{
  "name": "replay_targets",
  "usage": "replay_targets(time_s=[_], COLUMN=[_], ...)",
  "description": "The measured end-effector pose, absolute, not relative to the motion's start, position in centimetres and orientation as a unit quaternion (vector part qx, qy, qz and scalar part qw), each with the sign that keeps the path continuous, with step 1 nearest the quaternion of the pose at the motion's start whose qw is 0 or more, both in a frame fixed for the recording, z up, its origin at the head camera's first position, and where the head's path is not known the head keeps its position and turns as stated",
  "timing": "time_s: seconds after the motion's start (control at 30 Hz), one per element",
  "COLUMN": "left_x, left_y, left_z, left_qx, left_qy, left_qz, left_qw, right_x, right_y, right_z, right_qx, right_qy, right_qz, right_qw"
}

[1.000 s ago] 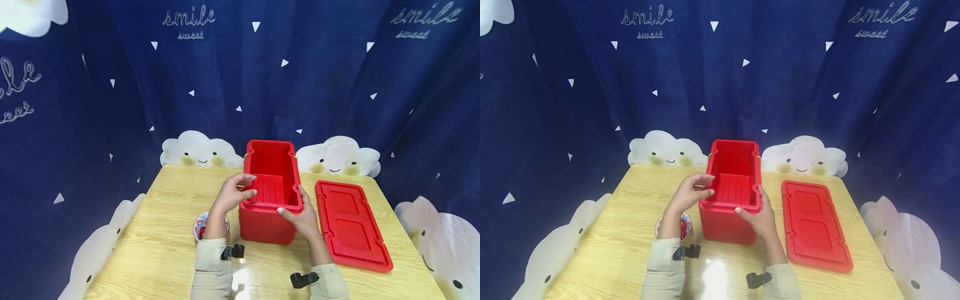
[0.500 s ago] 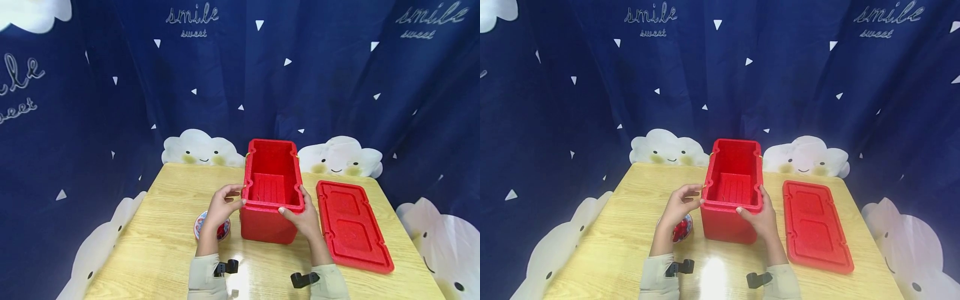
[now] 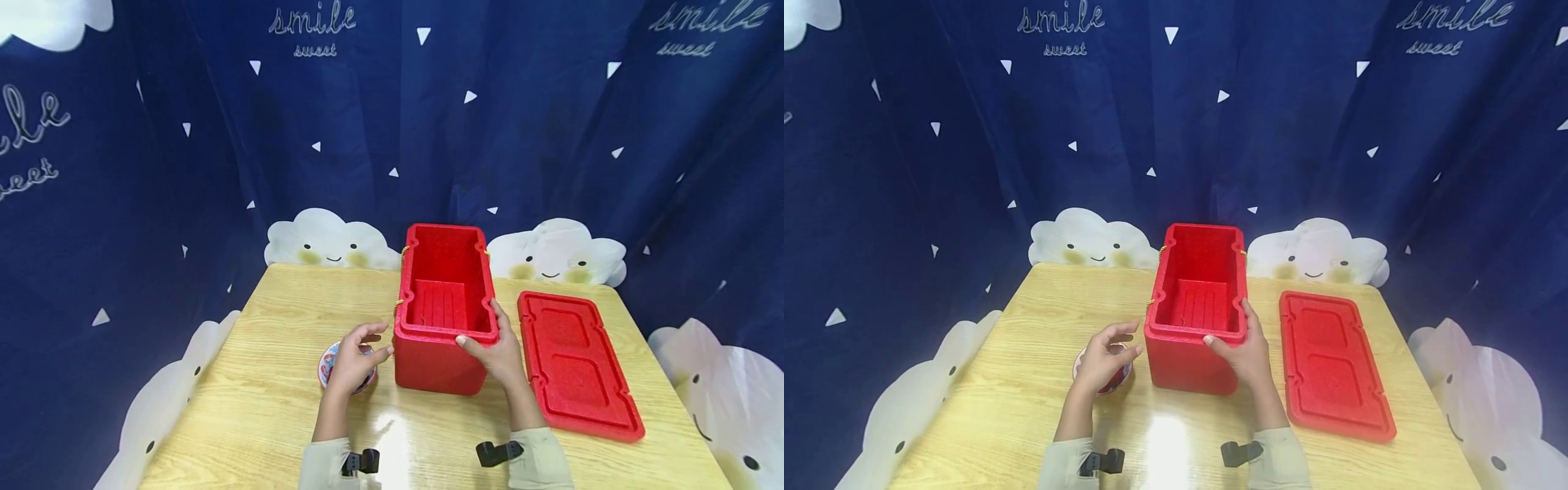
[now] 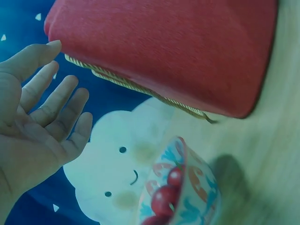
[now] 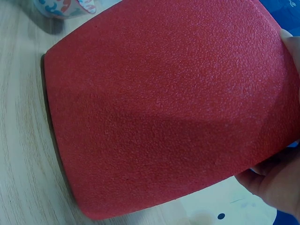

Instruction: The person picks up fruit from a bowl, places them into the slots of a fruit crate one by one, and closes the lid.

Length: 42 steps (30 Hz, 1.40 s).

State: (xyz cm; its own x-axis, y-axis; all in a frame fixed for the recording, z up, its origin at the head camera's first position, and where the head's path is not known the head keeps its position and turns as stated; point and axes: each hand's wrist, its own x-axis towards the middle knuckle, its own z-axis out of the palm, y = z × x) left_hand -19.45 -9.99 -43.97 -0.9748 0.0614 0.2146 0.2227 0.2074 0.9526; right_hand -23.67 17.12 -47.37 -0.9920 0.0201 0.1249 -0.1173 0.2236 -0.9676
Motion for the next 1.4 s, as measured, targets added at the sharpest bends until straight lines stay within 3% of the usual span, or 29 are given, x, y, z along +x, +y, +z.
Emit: replay_targets(time_s=[1.4], left_x=[-17.6], left_y=[-15.4], left_z=[-49.4], left_qx=[0.029], left_qy=[-0.785], left_qz=[-0.615], left_qw=[0.075], right_x=[-23.7], right_y=[17.1], right_z=[-47.5], right_qx=[0.037], right_qy=[-0.778], right_qz=[0.625], right_qw=[0.060])
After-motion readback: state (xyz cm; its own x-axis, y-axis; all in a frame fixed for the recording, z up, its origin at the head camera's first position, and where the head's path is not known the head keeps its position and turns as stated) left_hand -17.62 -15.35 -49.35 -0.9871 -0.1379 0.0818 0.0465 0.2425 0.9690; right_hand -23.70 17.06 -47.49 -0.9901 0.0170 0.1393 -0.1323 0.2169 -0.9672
